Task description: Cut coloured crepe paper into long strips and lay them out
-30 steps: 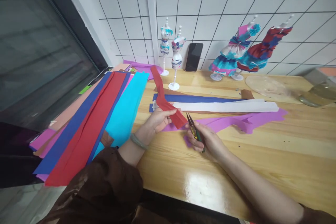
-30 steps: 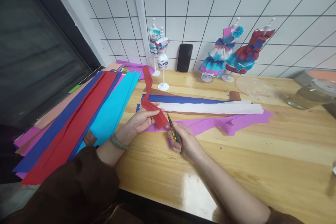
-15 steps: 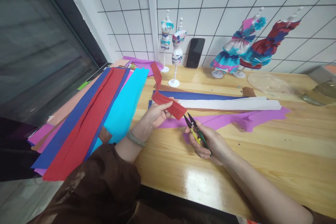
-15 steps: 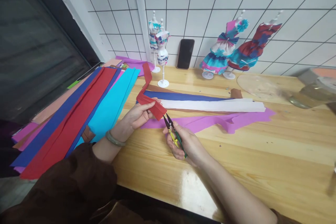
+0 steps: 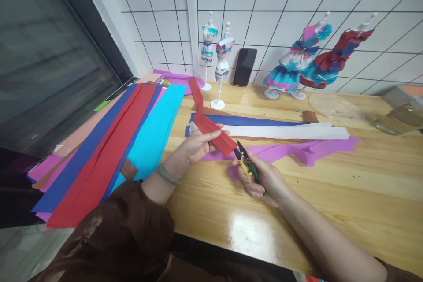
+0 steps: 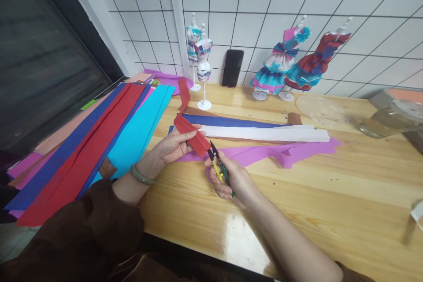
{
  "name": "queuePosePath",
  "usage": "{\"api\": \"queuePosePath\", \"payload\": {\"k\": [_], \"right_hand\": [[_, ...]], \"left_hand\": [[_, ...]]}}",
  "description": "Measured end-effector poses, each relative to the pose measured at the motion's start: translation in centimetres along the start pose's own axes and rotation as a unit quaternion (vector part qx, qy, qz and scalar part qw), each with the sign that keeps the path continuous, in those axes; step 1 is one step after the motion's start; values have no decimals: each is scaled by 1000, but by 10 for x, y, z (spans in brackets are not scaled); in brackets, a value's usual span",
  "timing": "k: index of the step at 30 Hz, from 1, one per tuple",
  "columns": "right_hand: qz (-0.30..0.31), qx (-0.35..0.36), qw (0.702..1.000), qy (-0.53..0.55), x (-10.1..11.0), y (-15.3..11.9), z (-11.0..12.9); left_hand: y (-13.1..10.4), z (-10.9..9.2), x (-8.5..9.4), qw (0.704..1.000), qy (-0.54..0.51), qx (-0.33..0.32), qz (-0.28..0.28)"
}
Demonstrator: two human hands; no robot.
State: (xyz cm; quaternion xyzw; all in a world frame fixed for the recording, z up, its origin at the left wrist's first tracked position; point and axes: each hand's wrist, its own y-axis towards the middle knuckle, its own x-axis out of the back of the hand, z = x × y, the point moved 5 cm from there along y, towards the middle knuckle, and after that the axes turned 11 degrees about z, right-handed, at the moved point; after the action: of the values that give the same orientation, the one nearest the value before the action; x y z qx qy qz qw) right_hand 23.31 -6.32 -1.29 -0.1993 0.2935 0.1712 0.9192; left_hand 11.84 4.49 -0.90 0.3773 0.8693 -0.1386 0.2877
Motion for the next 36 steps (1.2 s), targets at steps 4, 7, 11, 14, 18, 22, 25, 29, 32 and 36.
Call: {"api": "queuePosePath", "payload": {"k": [4, 7, 11, 14, 18, 22, 25, 29, 32, 36], "right_hand": [[-15, 1, 1000, -3, 2, 0, -1], [-15, -2, 1000, 0, 2, 1, -1], [-17, -2, 1000, -3, 1, 0, 1], [-21, -4, 1000, -5, 1, 0, 2], [-23, -7, 1000, -1, 3, -1, 1], [-10, -14, 1000, 15, 3, -1, 0], [-3, -22, 1000, 21, 2, -1, 0], [-8, -28, 999, 16, 1, -1, -1], [-6, -24, 1000, 11, 1, 0, -2], [-10, -16, 1000, 9, 2, 1, -2]], "left_hand": [[-4, 6, -9, 997, 18, 53, 53], [-6, 6, -13, 996, 33, 58, 64], [-7, 8, -13, 993, 58, 75, 71], [-5, 9, -11, 993, 68, 74, 68], [-4, 8, -6, 995, 75, 62, 35], [-4, 7, -5, 994, 87, 57, 44], [-4, 7, -9, 993, 81, 59, 67], [-5, 8, -13, 991, 89, 62, 78], [-4, 9, -14, 991, 106, 49, 68], [-4, 10, -13, 990, 122, 37, 58]]}}
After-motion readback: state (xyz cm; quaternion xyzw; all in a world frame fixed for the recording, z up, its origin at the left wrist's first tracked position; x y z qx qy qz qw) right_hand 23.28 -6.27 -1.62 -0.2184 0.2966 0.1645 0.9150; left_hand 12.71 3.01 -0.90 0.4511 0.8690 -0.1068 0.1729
